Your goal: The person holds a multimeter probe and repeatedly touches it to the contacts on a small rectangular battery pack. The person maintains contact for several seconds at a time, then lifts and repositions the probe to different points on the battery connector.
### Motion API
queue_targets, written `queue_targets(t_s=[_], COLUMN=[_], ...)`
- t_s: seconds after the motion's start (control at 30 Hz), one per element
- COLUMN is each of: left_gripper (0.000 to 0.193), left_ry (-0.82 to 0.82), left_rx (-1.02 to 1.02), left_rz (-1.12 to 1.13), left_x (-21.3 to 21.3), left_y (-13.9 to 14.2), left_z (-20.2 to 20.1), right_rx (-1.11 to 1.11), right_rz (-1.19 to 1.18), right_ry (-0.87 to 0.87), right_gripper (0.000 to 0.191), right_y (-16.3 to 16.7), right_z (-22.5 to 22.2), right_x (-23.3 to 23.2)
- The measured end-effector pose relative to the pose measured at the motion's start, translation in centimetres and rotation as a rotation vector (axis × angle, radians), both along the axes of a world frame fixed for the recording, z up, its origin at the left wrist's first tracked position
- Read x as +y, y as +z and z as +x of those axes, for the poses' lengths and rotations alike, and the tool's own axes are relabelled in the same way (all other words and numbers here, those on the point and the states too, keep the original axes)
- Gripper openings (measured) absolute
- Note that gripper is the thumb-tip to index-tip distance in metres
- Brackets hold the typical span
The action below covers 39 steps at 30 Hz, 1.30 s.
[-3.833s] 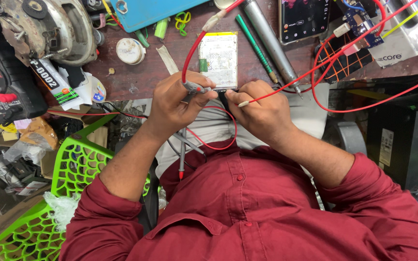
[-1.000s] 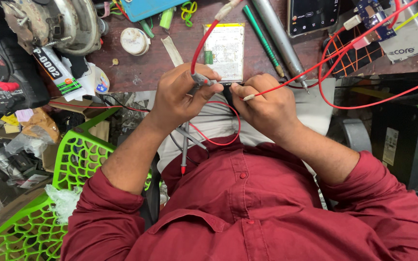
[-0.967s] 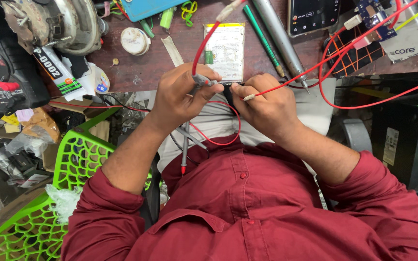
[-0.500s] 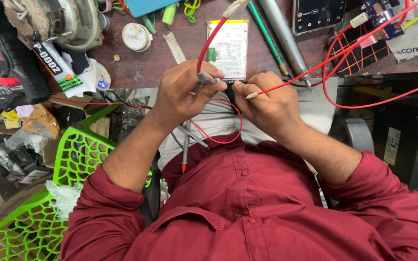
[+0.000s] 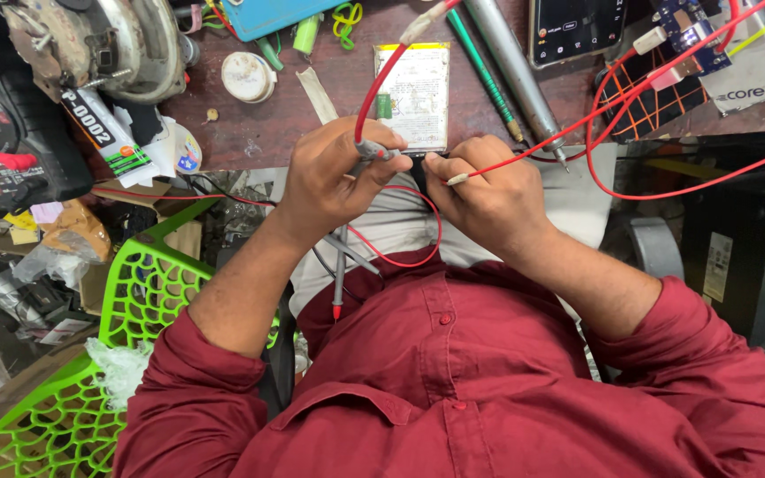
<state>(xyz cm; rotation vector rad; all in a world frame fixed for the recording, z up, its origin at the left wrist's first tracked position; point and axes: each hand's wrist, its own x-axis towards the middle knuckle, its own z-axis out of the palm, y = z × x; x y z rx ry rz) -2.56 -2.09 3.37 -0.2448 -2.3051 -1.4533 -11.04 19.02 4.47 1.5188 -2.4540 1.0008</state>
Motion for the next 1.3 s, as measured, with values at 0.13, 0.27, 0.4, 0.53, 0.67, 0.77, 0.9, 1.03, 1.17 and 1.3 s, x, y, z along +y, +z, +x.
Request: queue_targets(t_s=[0.13,0.27,0.4,0.53,0.67,0.77,0.9,1.03,1.17,1.3], left_gripper=[0.025,0.025,0.026,0.025,0.025,0.025,0.025,0.025,0.026,0.027], left_ry=[0.002,0.007,0.007,0.004,0.004,0.002,0.004,0.004,0.001,-0.009], left_rx=[0.001,-0.001,-0.009,-0.007,-0.002,0.001,0.002,0.014,0.013,0.004], left_rz=[-0.012,-0.014,-0.009,0.002,-0.004,-0.004,-0.003,-0.01,-0.008,0.005], left_x=[-0.1,-0.17,-0.3,-0.35,-0.29,-0.33,-0.14,0.11,0.04,0.01], left_y=[-0.16,-0.22,-0.15,-0.09,0.0,0.1,-0.05,-0.55,-0.61,-0.5], left_z=[-0.14,-0.09,0.01,0.04,0.06,0.04,-0.12,-0.36,-0.19,-0.13], right_rx=[0.003,0.007,0.013,0.013,0.012,0.009,0.011,0.017,0.018,0.019], right_rz=[0.008,0.009,0.01,0.007,0.003,0.0,-0.001,0.011,0.014,0.012], right_ry=[0.004,0.007,0.014,0.015,0.019,0.022,0.019,0.007,0.004,0.004], right_gripper=[0.019,0.019,0.019,0.019,0.019,0.019,0.019,0.019,0.02,0.021], right_y=[0.04,0.1,0.22,0.29,0.41,0.47,0.29,-0.22,-0.21,-0.16], right_z=[-0.1,-0.19,-0.23,-0.18,-0.23,-0.22,-0.36,-0.53,-0.27,-0.27], right_x=[-0.02,-0.1,-0.22,-0.34,-0.37,-0.4,-0.2,0.03,0.05,-0.01])
